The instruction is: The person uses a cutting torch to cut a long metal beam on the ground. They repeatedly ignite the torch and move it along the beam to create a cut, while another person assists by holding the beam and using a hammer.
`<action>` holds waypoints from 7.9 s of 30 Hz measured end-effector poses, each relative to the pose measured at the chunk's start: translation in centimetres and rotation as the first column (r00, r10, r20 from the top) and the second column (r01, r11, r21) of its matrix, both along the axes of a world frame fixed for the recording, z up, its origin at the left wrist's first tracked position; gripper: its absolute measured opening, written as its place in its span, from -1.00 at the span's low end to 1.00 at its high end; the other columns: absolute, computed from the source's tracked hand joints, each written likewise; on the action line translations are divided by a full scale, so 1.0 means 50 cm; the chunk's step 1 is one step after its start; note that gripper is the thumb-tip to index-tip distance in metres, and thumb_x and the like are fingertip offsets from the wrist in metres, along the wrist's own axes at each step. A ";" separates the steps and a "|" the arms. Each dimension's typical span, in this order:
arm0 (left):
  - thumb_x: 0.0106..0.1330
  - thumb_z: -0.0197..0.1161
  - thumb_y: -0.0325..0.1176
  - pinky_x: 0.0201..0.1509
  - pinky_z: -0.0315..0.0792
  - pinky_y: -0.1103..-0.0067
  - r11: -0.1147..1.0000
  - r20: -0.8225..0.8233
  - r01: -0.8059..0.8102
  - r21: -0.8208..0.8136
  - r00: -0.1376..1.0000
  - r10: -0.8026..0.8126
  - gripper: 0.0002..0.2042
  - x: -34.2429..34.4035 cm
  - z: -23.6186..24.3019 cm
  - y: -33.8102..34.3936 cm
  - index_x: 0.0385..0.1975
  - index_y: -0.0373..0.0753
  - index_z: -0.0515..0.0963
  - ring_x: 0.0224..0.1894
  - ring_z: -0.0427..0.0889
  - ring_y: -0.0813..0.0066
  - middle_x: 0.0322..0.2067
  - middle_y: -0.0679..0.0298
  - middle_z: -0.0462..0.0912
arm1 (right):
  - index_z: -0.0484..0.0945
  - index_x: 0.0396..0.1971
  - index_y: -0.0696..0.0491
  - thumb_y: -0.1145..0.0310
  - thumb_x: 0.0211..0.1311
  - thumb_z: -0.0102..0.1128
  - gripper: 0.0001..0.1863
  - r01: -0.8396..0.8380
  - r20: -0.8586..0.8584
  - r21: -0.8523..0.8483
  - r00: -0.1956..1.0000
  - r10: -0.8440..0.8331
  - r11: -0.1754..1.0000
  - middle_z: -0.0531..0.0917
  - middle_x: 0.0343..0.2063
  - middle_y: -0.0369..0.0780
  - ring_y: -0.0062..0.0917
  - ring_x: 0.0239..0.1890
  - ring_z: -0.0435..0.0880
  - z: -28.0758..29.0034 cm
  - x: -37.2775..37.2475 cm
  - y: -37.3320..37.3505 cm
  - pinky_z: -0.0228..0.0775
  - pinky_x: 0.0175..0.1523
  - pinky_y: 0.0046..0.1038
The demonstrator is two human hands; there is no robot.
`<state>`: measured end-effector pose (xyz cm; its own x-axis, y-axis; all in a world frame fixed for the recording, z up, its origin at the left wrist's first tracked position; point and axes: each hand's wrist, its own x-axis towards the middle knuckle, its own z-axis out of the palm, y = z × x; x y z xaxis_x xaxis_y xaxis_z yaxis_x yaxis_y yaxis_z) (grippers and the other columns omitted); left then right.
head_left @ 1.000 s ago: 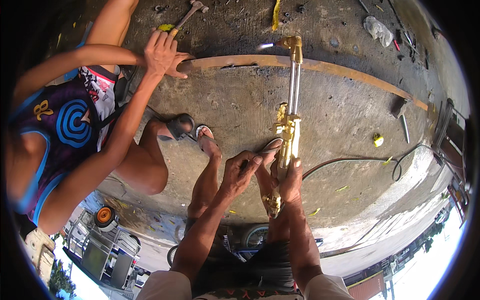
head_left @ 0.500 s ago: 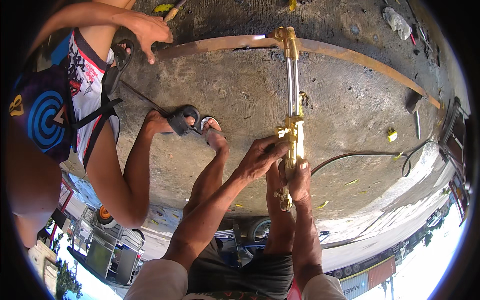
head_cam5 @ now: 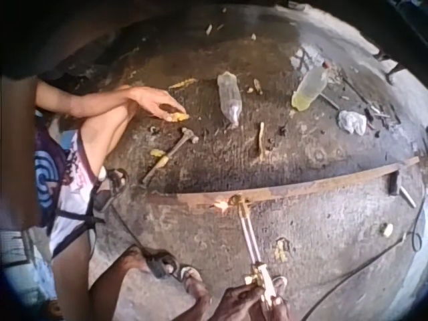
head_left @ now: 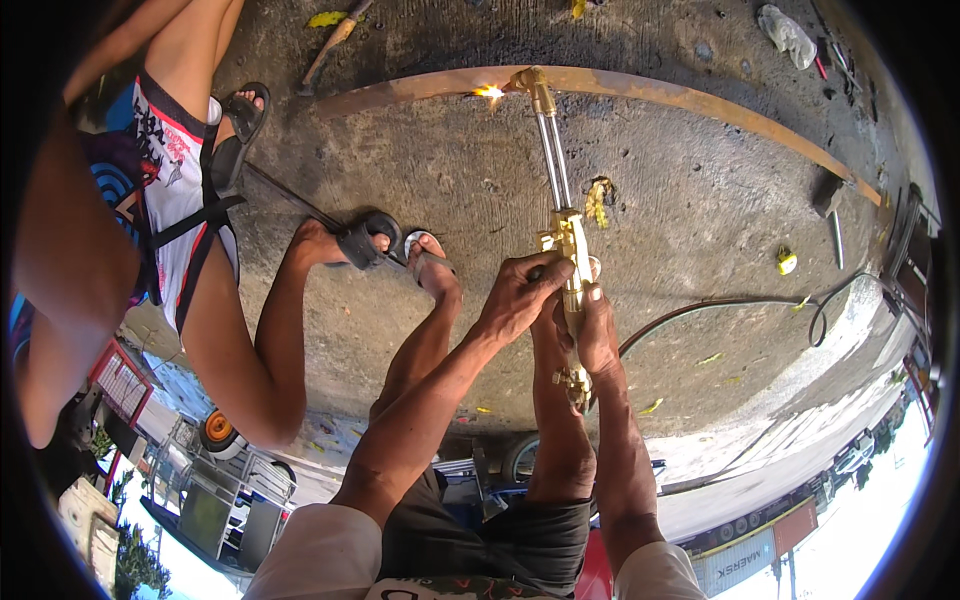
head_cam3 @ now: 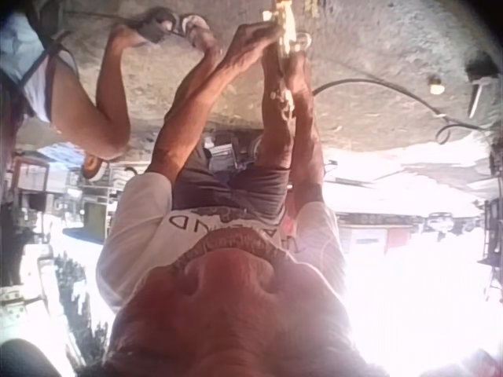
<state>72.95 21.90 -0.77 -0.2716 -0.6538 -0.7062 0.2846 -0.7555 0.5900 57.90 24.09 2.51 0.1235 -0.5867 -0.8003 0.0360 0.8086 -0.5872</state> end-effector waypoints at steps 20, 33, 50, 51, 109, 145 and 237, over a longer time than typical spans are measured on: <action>0.48 0.25 -0.13 -0.54 0.02 0.65 0.995 0.068 -0.098 0.009 0.993 0.098 -0.69 -0.011 -0.021 0.003 -0.30 -0.29 0.67 -0.55 0.14 0.81 -0.64 0.60 0.30 | 0.44 -0.40 0.13 -0.36 0.45 -0.33 -0.24 0.025 0.059 0.058 0.998 -0.029 0.998 0.41 -0.75 -0.28 -0.62 -0.82 0.32 -0.022 0.011 -0.021 0.14 -0.73 -0.57; 0.46 0.26 -0.10 -0.51 0.06 0.63 0.999 0.125 -0.046 -0.018 0.991 0.048 -0.67 -0.010 -0.013 -0.010 -0.16 -0.30 0.71 -0.54 0.18 0.78 -0.63 0.56 0.35 | 0.39 -0.60 0.12 -0.41 0.41 -0.36 -0.18 0.003 -0.003 0.068 1.000 -0.003 0.998 0.37 -0.79 -0.26 -0.57 -0.84 0.31 -0.015 0.011 -0.031 0.14 -0.74 -0.54; 0.45 0.28 -0.13 -0.53 0.09 0.65 0.999 0.116 -0.042 0.001 0.992 0.041 -0.68 0.000 -0.007 -0.016 -0.16 -0.31 0.72 -0.54 0.21 0.80 -0.63 0.56 0.41 | 0.38 -0.54 0.12 -0.38 0.43 -0.33 -0.22 -0.003 0.086 0.110 0.996 -0.007 0.994 0.35 -0.77 -0.25 -0.55 -0.83 0.29 -0.022 0.005 -0.030 0.13 -0.74 -0.52; 0.45 0.28 -0.13 -0.53 0.09 0.65 0.999 0.112 -0.043 -0.004 0.993 0.044 -0.68 -0.001 -0.008 -0.016 -0.16 -0.31 0.72 -0.54 0.21 0.80 -0.63 0.56 0.41 | 0.39 -0.53 0.12 -0.37 0.43 -0.33 -0.22 0.000 0.091 0.103 0.996 -0.009 0.995 0.35 -0.77 -0.25 -0.55 -0.83 0.29 -0.024 0.003 -0.029 0.13 -0.74 -0.52; 0.46 0.28 -0.16 -0.47 0.18 0.68 0.998 0.171 0.035 -0.061 0.985 -0.024 -0.71 -0.003 -0.011 -0.023 -0.20 -0.31 0.70 -0.47 0.27 0.80 -0.53 0.53 0.49 | 0.45 -0.53 0.06 -0.51 0.35 -0.40 -0.15 -0.024 0.066 0.132 0.998 0.016 0.991 0.39 -0.74 -0.31 -0.60 -0.79 0.34 -0.016 0.002 -0.035 0.19 -0.70 -0.54; 0.46 0.27 -0.12 -0.51 0.22 0.63 0.998 0.166 0.016 -0.064 0.986 -0.005 -0.68 -0.002 -0.013 -0.023 -0.20 -0.30 0.72 -0.53 0.33 0.77 -0.61 0.49 0.51 | 0.28 -0.36 0.02 -0.27 0.50 -0.29 -0.41 0.074 0.161 0.104 0.983 -0.090 0.992 0.32 -0.77 -0.24 -0.54 -0.87 0.26 -0.029 0.005 -0.028 0.10 -0.79 -0.53; 0.44 0.28 -0.13 -0.51 0.17 0.62 0.996 0.187 0.025 -0.084 0.982 -0.009 -0.68 -0.011 -0.010 -0.032 -0.20 -0.32 0.72 -0.53 0.28 0.76 -0.62 0.51 0.46 | 0.40 -0.48 0.11 -0.30 0.47 -0.28 -0.29 0.046 0.129 0.136 0.990 -0.064 0.990 0.35 -0.76 -0.25 -0.54 -0.84 0.31 -0.022 -0.012 -0.041 0.14 -0.76 -0.51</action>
